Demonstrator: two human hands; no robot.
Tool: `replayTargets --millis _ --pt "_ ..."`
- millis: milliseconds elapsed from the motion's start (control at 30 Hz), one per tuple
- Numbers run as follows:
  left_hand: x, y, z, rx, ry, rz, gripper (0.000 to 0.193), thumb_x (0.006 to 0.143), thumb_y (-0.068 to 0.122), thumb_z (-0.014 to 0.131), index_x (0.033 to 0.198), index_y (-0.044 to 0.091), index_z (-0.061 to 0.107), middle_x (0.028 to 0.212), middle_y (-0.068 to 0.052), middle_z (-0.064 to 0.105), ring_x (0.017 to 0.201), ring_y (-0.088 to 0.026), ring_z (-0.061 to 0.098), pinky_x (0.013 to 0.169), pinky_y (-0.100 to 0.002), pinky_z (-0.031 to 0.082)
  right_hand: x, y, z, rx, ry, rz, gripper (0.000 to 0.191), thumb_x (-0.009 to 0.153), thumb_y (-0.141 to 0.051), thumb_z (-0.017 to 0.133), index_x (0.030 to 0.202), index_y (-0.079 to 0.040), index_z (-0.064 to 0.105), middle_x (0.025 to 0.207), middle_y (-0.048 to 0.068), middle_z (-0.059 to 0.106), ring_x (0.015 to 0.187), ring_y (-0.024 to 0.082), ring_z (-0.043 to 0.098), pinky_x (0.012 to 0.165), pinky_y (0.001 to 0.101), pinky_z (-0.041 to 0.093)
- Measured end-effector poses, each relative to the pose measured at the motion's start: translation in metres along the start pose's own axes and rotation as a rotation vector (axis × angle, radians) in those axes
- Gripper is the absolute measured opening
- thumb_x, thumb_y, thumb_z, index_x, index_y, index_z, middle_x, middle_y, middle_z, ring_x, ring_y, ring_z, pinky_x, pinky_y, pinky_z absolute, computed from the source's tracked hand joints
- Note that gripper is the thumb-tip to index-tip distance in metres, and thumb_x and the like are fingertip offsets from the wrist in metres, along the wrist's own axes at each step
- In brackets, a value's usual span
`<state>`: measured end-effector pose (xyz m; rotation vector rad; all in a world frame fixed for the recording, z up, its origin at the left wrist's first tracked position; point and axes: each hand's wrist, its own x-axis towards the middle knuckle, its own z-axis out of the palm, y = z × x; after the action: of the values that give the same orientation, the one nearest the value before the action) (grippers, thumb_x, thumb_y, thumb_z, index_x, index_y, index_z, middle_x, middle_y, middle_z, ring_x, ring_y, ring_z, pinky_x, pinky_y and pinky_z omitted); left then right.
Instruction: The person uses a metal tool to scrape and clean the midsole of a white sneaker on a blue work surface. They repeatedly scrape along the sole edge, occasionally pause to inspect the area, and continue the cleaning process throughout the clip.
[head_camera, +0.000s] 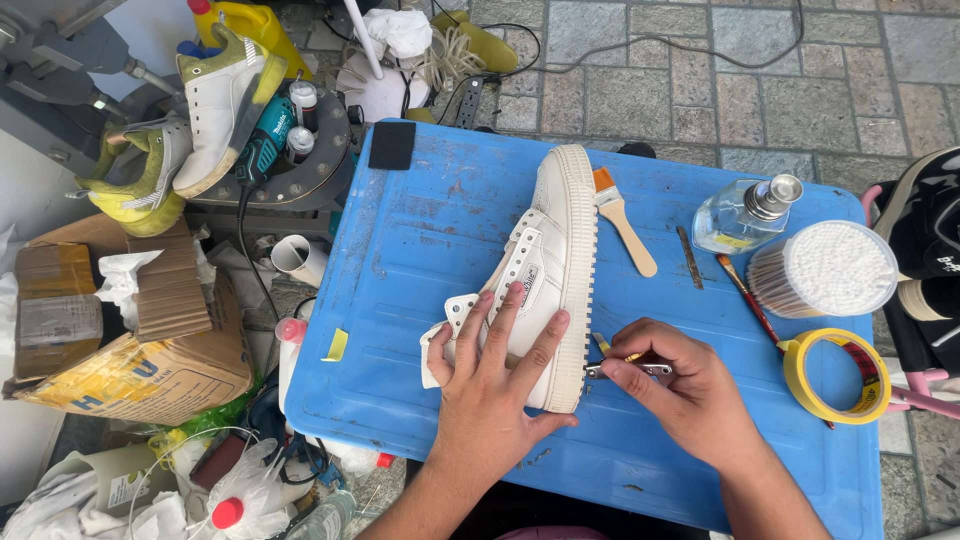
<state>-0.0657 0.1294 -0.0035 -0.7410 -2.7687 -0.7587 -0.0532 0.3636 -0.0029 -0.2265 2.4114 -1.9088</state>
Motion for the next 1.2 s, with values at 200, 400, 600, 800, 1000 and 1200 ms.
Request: replayTargets --millis 200,400,600,800,1000,1200 --pt "0.0 0.003 -0.001 0.006 -0.014 -0.013 0.117 0.049 0.06 0.091 0.153 0.034 0.044 0.164 -0.017 0.024 0.148 -0.039 0.022 0.112 -0.066 0.011 -0.011 -0.014 0.027 -0.185 0.204 0.118 0.011 0.094 -0.011 0.07 0.094 -0.001 0.066 0.09 0.006 0.072 0.076 0.01 0.061 0.065 0.0249 0.051" --pt "-0.001 0.003 -0.002 0.021 -0.016 0.01 0.117 0.051 0.058 0.092 0.154 0.029 0.045 0.163 -0.015 0.027 0.148 -0.042 0.021 0.112 -0.068 0.009 -0.008 -0.021 0.026 -0.169 0.153 0.059 0.011 0.094 -0.009 0.069 0.095 -0.001 0.062 0.092 0.005 0.071 0.078 0.01 0.063 0.068 0.0244 0.053" --pt "-0.002 0.001 0.0 0.026 -0.005 0.009 0.116 0.052 0.058 0.092 0.154 0.029 0.045 0.163 -0.014 0.028 0.148 -0.041 0.022 0.113 -0.068 0.009 -0.003 -0.01 0.023 0.061 0.12 0.084 0.015 0.09 -0.002 0.068 0.103 0.0 0.061 0.103 0.007 0.068 0.093 0.01 0.066 0.078 0.0261 0.057" --pt "-0.002 0.002 0.001 0.028 -0.001 0.009 0.116 0.052 0.058 0.092 0.154 0.029 0.046 0.163 -0.014 0.029 0.148 -0.04 0.021 0.113 -0.067 0.009 -0.005 -0.022 0.031 -0.098 0.286 0.15 0.025 0.085 -0.004 0.075 0.108 0.0 0.066 0.103 0.009 0.075 0.096 0.015 0.076 0.083 0.0291 0.065" --pt "-0.001 0.004 0.002 0.03 -0.002 0.009 0.115 0.052 0.057 0.093 0.153 0.029 0.046 0.162 -0.014 0.029 0.148 -0.041 0.022 0.113 -0.067 0.009 -0.003 -0.034 0.037 -0.297 0.353 0.216 0.027 0.08 -0.008 0.08 0.102 0.0 0.067 0.093 0.007 0.078 0.087 0.016 0.08 0.066 0.031 0.061" --pt "-0.002 0.0 0.001 0.002 0.002 -0.001 0.116 0.051 0.059 0.092 0.154 0.031 0.046 0.162 -0.014 0.03 0.148 -0.04 0.022 0.113 -0.067 0.01 -0.007 -0.02 0.034 -0.178 0.372 0.0 0.024 0.087 -0.003 0.076 0.105 0.0 0.061 0.094 0.008 0.076 0.09 0.016 0.078 0.078 0.0271 0.064"
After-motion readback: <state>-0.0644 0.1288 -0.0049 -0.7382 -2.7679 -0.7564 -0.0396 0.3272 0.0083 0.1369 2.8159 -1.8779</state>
